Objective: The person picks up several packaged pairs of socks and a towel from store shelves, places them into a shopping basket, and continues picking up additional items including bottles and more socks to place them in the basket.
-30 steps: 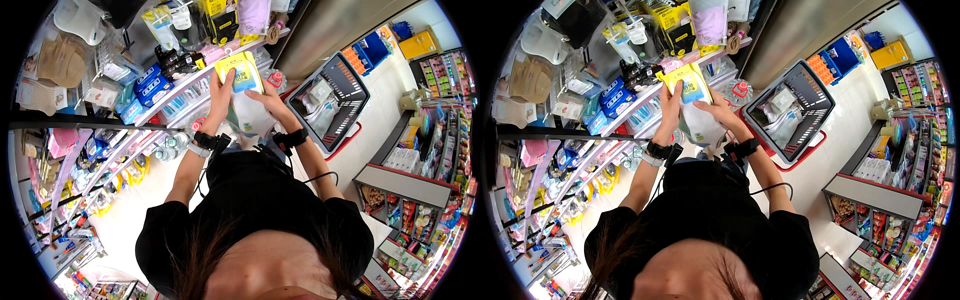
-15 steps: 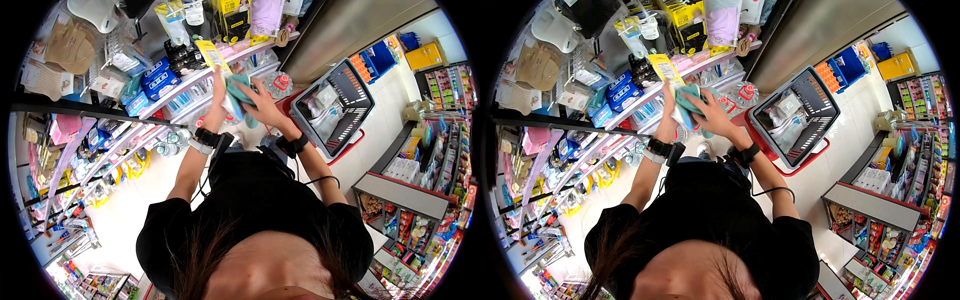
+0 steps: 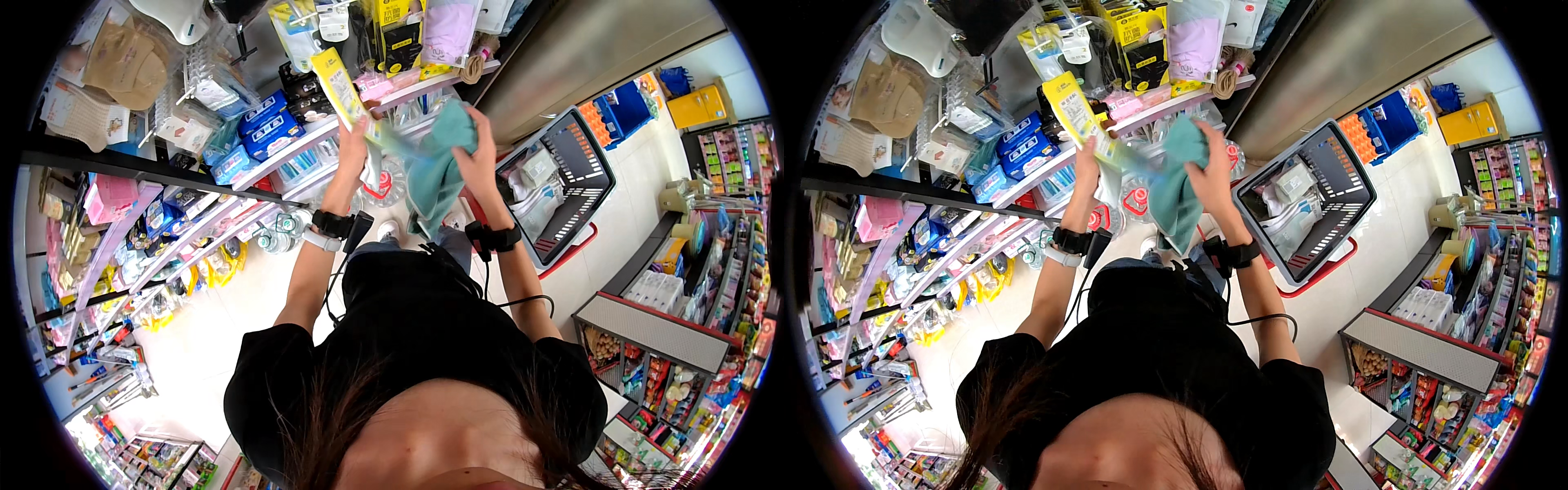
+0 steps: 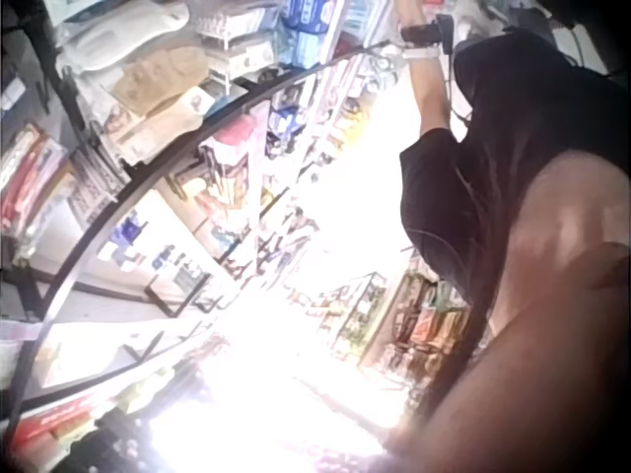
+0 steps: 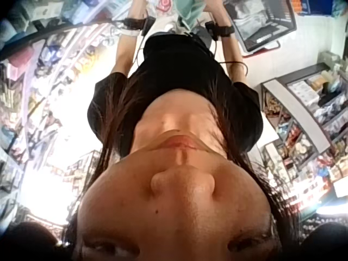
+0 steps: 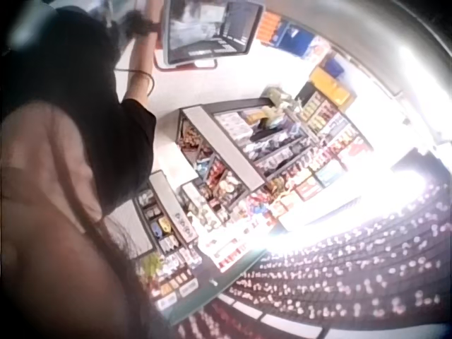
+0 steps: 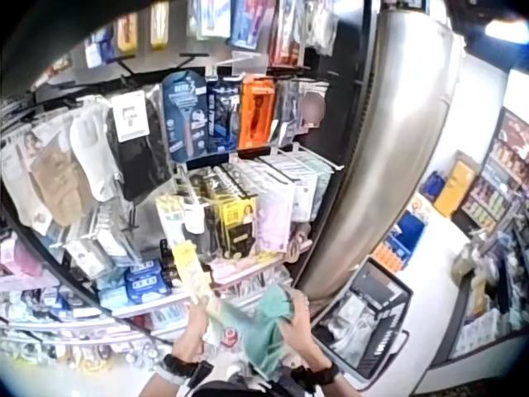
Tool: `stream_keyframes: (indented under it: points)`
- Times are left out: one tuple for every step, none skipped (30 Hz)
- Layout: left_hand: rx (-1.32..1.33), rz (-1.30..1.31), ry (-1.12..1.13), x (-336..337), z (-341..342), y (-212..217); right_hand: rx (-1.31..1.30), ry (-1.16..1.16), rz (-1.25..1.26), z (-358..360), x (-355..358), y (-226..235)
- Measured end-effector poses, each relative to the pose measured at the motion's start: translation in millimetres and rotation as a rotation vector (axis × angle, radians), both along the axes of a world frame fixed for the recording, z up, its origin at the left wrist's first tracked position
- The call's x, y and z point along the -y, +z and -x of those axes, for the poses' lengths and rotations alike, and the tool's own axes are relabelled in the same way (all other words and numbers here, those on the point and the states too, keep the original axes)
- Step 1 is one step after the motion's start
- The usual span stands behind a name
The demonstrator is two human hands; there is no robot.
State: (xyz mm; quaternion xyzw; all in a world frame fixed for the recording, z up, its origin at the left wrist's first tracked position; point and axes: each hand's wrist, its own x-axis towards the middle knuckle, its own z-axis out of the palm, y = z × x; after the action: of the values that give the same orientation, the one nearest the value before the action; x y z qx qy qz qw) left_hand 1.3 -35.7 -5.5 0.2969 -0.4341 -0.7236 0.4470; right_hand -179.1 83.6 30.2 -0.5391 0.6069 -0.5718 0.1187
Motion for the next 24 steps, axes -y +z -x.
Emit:
stream_keyframes:
  points:
    - [0.152,0.15,0.173,-12.5,5.4,17.5,-0.011,-0.029,-0.015,6.0,2.6,3.1]
    - [0.157,0.329,0.207,-13.1,7.6,24.9,0.046,-0.089,-0.009,8.7,3.3,7.8]
    - [0.286,0.572,0.244,-9.7,5.4,18.0,0.147,-0.062,-0.013,10.6,4.4,9.4]
    - [0.405,0.81,0.318,-6.2,3.1,12.2,0.245,-0.035,-0.013,13.6,6.1,11.6]
    - [0.476,0.824,0.207,-13.5,-7.1,14.6,0.347,-0.008,-0.018,13.1,7.3,16.5]
    - [0.626,0.776,0.11,-8.5,-8.9,-5.4,0.359,0.062,-0.076,8.7,7.1,22.4]
    - [0.77,0.725,0.005,-9.5,-6.0,-2.4,0.319,0.082,-0.087,4.2,9.5,19.6]
    - [0.766,0.851,0.097,-20.3,0.4,-1.3,0.279,0.102,-0.097,-0.3,13.0,13.4]
    - [0.667,0.704,0.116,-28.8,5.0,1.0,0.239,0.122,-0.108,-2.2,15.7,7.4]
    - [0.57,0.557,0.139,-35.7,8.1,10.3,0.29,0.146,-0.099,-1.5,20.2,3.1]
    - [0.471,0.411,0.16,-37.9,9.3,14.4,0.277,0.128,-0.121,2.4,21.6,-2.9]
    - [0.394,0.416,0.162,-34.0,5.8,7.5,0.263,0.111,-0.142,8.7,21.3,-8.9]
    - [0.392,0.396,0.13,-31.7,3.8,4.9,0.248,0.099,-0.167,9.0,22.4,-6.0]
    - [0.389,0.376,0.098,-29.6,2.2,3.1,0.12,0.003,-0.127,8.3,22.5,-3.5]
    - [0.385,0.356,0.066,-27.6,-0.4,1.8,-0.007,-0.092,-0.085,7.6,20.6,0.0]
    - [0.485,0.306,-0.06,-26.8,-7.3,14.6,-0.136,-0.191,-0.042,6.6,19.2,6.9]
    - [0.555,0.358,-0.062,-25.9,-8.3,14.1,-0.266,-0.191,-0.029,1.9,19.2,14.7]
    - [0.625,0.408,-0.064,-25.2,-8.9,12.3,-0.396,-0.19,-0.014,-5.0,20.3,22.3]
    - [0.701,0.462,-0.069,-24.3,-10.9,9.8,-0.521,-0.193,0.003,-13.3,23.1,27.3]
    - [0.539,0.583,-0.074,-26.4,-9.7,6.3,-0.655,-0.185,0.015,-20.9,27.6,29.9]
    - [0.545,0.545,-0.074,-27.7,-8.8,4.0,-0.696,-0.145,-0.003,-22.9,31.0,27.2]
    - [0.55,0.508,-0.085,-30.1,-6.9,10.5,-0.736,-0.113,-0.025,-24.1,33.8,20.8]
    - [0.556,0.476,-0.081,-28.8,-7.5,16.0,-0.778,-0.073,-0.036,-25.5,39.0,14.3]
    - [0.392,0.362,-0.037,-22.1,-8.0,1.3,-0.84,-0.023,-0.017,-25.4,38.2,4.5]
